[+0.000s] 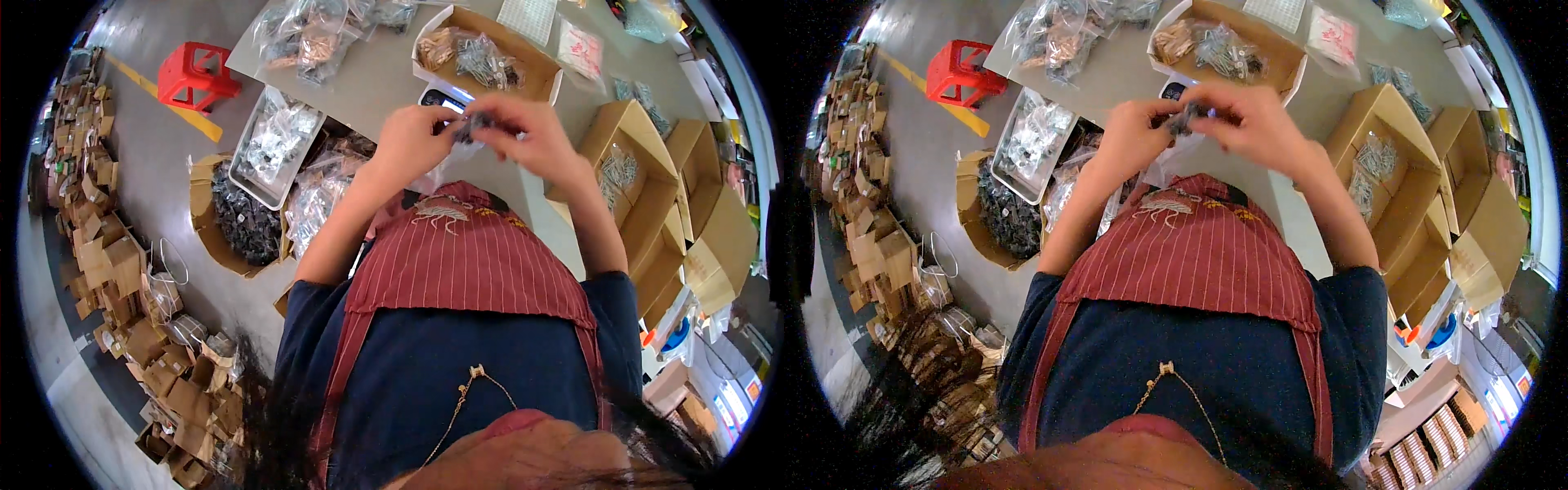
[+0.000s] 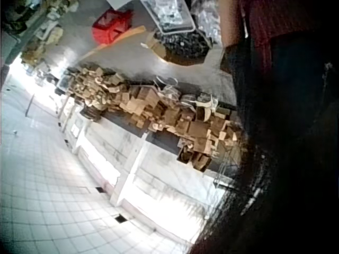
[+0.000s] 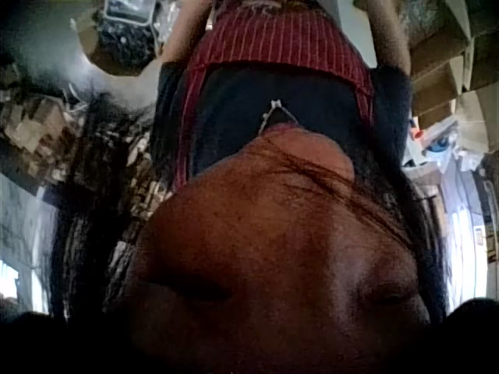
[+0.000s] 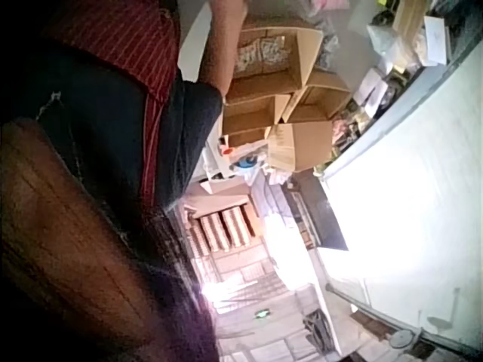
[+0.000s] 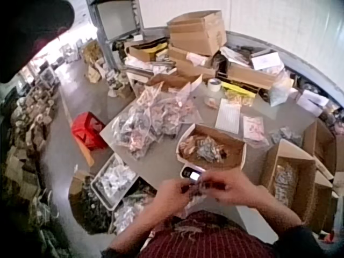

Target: The person packs hardware components by placing screws, fasteners, brackets, and wooden dowels from boxes into plastic bags and weighing items on a digital scale.

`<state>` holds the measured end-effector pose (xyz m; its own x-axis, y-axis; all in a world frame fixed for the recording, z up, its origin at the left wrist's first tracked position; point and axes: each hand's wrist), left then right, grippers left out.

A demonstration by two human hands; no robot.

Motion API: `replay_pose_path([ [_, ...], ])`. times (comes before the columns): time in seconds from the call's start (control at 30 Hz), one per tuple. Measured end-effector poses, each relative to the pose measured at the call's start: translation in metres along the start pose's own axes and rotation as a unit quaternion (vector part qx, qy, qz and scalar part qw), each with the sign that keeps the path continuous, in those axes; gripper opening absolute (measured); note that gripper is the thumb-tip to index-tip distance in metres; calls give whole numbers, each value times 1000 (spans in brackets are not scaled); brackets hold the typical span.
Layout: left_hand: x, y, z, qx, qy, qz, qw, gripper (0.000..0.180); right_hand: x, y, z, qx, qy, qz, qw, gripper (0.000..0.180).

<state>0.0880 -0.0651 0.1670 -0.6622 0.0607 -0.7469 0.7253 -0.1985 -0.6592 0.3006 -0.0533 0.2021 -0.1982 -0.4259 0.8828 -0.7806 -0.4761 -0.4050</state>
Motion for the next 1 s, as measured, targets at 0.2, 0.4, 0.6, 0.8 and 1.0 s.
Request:
replay_pose_path([
  [0.2,3,-4,0,58,-60,73,994,23,-12,15,15,152,-47,362,919,26],
  [0.4,5,3,4,21,-58,29,998,23,-48,-18,-25,-79,97,233,964,34],
  [0.6,11,4,10,-22,-14,24,999,23,-144,-31,-34,110,237,490,832,36],
  [0.8,21,1,16,-50,-56,58,995,22,-146,-67,-10,-108,214,44,970,30],
  [1.0,10,1,6,-28,-75,62,995,25,-56,-57,-4,-109,77,-43,990,24],
])
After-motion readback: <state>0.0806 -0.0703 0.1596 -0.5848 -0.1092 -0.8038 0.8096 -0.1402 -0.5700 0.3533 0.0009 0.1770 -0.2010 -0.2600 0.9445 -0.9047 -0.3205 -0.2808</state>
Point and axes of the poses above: each hand's wrist, its own z-axis away from the middle knuckle, its own y-axis out of the palm, x = y × z, and after that the axes turned 7 degrees about -y, right-handed
